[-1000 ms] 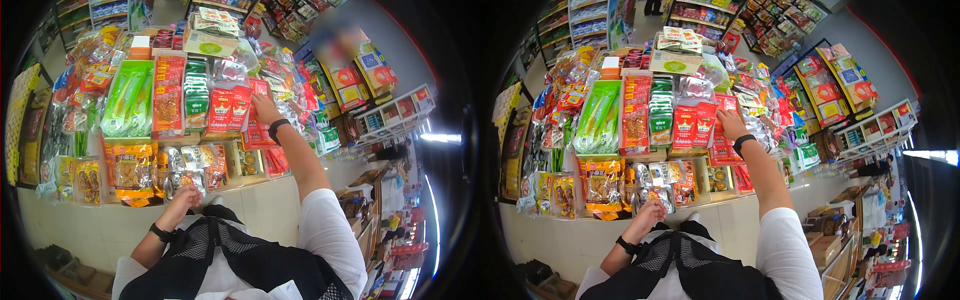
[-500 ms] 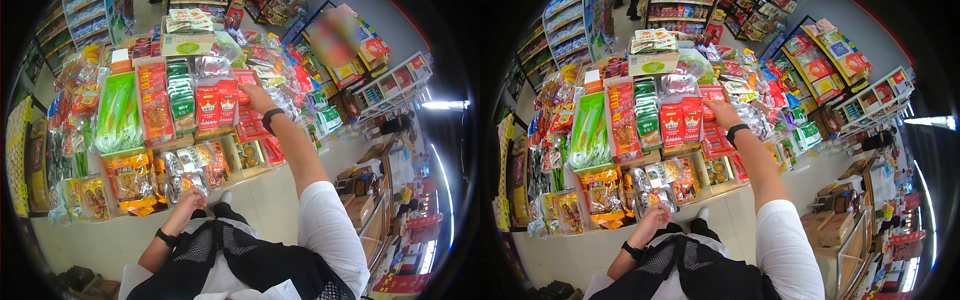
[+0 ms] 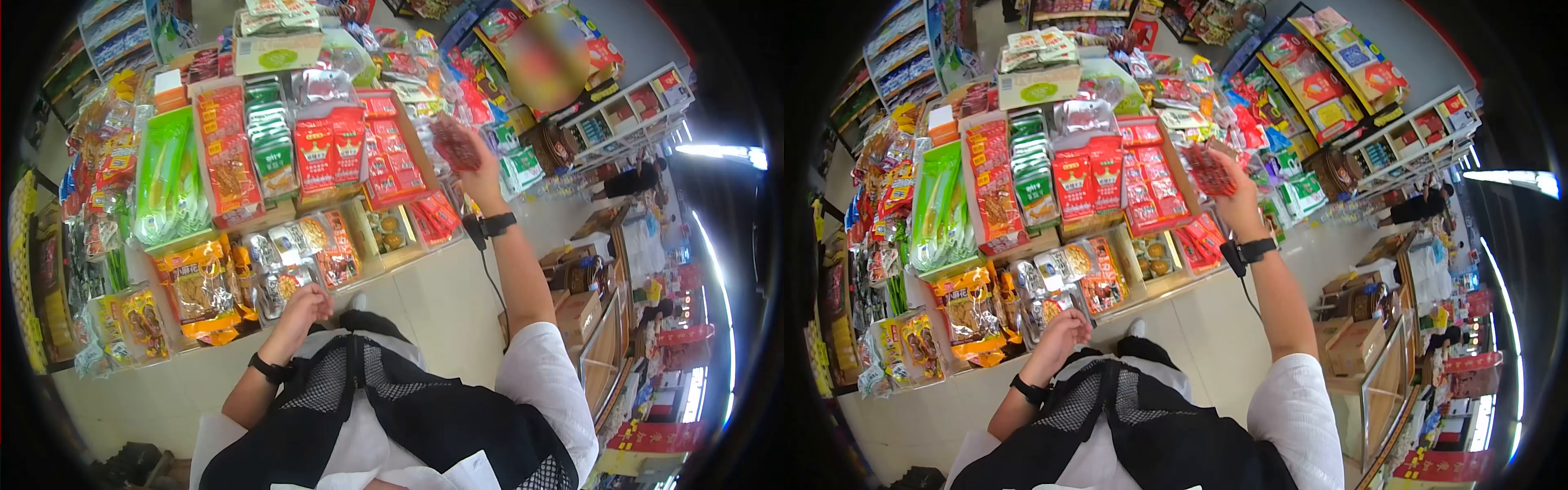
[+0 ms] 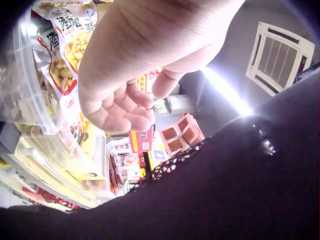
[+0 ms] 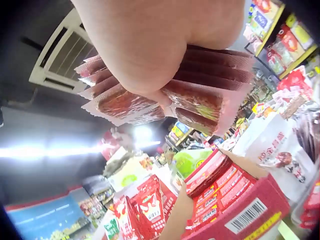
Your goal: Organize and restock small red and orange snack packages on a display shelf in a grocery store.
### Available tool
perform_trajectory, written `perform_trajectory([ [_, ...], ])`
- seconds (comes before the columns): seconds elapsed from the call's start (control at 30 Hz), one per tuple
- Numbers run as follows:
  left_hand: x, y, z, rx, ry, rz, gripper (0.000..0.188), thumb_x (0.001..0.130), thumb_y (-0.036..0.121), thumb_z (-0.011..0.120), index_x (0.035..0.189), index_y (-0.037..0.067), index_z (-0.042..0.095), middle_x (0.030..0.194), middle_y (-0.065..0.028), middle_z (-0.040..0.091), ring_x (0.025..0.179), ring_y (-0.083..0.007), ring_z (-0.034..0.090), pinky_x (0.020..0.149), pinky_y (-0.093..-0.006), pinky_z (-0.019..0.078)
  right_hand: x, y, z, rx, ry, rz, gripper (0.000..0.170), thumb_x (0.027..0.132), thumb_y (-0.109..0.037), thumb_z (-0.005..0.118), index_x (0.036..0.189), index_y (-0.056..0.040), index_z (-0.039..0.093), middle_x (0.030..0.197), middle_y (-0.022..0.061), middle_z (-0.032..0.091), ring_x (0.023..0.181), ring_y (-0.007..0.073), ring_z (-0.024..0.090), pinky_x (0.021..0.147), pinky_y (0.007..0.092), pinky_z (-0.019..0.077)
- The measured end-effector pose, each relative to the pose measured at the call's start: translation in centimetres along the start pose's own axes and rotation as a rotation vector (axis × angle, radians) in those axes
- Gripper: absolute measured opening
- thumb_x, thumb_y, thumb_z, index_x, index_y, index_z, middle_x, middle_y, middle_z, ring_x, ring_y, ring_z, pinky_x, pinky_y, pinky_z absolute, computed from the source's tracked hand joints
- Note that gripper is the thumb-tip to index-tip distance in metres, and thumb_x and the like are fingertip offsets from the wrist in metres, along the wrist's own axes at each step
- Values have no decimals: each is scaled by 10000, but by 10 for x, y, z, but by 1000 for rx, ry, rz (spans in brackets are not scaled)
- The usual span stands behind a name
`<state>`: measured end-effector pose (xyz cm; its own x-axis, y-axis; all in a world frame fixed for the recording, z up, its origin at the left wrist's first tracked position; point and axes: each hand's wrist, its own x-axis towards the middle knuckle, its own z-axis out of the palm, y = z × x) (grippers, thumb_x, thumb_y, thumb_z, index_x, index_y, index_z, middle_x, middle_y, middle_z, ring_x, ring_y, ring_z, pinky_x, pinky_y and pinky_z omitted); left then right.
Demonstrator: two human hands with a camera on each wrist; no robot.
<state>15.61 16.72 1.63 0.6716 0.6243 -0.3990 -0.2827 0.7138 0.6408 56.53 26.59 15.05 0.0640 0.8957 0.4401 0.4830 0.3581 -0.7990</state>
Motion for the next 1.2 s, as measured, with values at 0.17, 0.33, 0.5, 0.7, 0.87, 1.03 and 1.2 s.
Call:
perform_trajectory([
  [0.17, 13, -8, 5, 10, -19, -54, 91, 931, 133, 487, 961, 87, 559, 900, -48, 646, 803, -141, 612, 734, -275, 482, -77, 2, -26, -122, 346, 138, 503, 803, 104, 650, 1286, 6, 551, 1188, 120, 659, 1062, 171, 641, 943, 288, 478],
  [0.33, 30, 0, 29, 59, -9, -51, 96, 934, 130, 482, 964, 78, 556, 913, -54, 642, 815, -145, 611, 751, -282, 483, -132, 46, -12, -154, 476, 256, 503, 796, 67, 674, 1280, 18, 545, 1137, 118, 679, 1062, 186, 645, 929, 313, 488],
  [0.5, 56, 3, 59, 112, -5, 25, 103, 932, 126, 482, 962, 61, 556, 921, -69, 639, 817, -156, 611, 761, -294, 489, -127, 55, 5, -571, 362, 334, 537, 758, 76, 632, 1277, -41, 555, 1069, 170, 685, 1015, 324, 656, 872, 395, 510],
  [0.7, 86, -6, 95, 213, 50, 4, 109, 928, 131, 490, 965, 59, 564, 932, -71, 641, 837, -163, 615, 773, -288, 486, -125, 97, 36, -927, 139, 555, 615, 772, -56, 651, 1360, -98, 476, 1335, 159, 487, 1268, 383, 439, 1006, 508, 375],
  [0.87, 101, 4, 125, 307, 60, 13, 118, 951, 128, 470, 995, 58, 555, 950, -68, 639, 851, -157, 617, 785, -285, 482, -123, 127, 57, -1111, 57, 498, 633, 815, -145, 628, 1406, -37, 429, 1360, 225, 459, 1314, 465, 365, 1048, 599, 298],
  [1.03, 124, 36, 161, 624, 24, 233, 92, 953, 80, 502, 1028, 48, 542, 987, -59, 645, 888, -149, 630, 809, -293, 487, -116, 111, 39, -996, -119, 589, 870, 749, -313, 748, 1465, -20, 350, 1481, 272, 333, 1402, 506, 216, 1117, 646, 171],
  [1.2, 163, 75, 190, 1309, 274, 557, 239, 876, 54, 615, 1096, 13, 532, 1019, -113, 644, 959, -233, 643, 885, -327, 487, -132, 121, 27, -923, -12, 488, 988, 715, -451, 785, 1475, -15, 330, 1499, 277, 310, 1404, 501, 210, 1123, 651, 144],
])
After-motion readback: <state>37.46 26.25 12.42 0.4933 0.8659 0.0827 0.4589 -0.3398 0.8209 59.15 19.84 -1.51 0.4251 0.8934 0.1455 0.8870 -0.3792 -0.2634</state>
